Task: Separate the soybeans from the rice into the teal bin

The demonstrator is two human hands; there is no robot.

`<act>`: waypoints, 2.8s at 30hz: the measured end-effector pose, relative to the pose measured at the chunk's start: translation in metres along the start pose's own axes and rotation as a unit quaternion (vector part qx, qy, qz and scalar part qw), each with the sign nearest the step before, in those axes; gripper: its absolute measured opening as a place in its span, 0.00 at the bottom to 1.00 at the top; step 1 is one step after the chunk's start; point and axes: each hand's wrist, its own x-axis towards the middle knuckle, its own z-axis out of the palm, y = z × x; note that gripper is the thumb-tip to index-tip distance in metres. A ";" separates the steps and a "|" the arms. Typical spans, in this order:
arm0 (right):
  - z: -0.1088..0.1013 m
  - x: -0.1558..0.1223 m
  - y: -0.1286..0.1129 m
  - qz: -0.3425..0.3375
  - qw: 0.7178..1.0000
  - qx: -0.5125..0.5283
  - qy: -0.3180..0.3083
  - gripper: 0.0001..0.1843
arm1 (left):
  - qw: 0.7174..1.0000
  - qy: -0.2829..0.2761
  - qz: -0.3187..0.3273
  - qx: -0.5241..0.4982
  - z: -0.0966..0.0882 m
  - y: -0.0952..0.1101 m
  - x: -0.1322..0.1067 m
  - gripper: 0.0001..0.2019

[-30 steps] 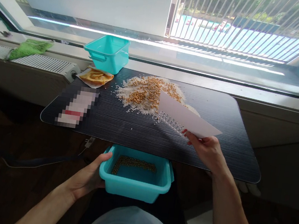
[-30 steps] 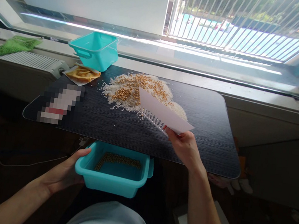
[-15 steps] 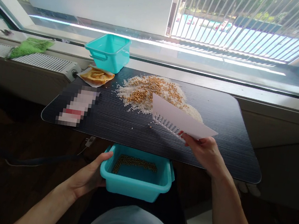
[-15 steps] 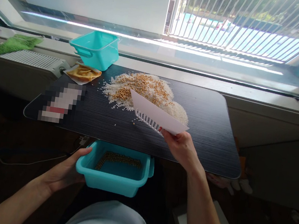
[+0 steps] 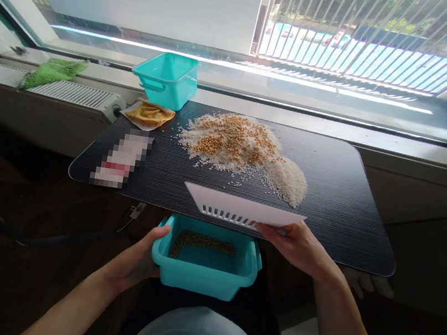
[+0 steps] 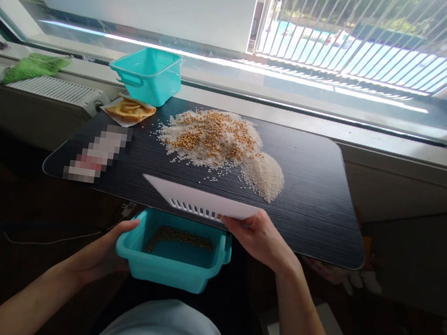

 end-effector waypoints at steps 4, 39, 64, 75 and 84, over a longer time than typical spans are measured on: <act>0.029 0.017 -0.004 0.001 0.997 0.003 0.073 0.15 | 1.000 0.001 -0.004 -0.010 -0.002 -0.002 0.001 0.33; -0.013 0.030 0.029 0.107 0.959 -0.079 0.249 0.18 | 1.000 0.003 -0.013 -0.019 0.002 0.001 0.002 0.34; -0.015 0.034 0.027 0.086 0.973 -0.070 0.204 0.17 | 1.000 0.000 -0.007 -0.011 0.001 0.000 0.002 0.33; -0.015 0.024 0.026 0.076 0.978 -0.053 0.184 0.16 | 1.000 0.021 -0.008 -0.008 0.001 0.002 0.002 0.35; -0.013 0.018 0.021 0.064 0.986 -0.030 0.153 0.17 | 1.000 0.009 -0.009 -0.015 0.000 0.001 0.001 0.35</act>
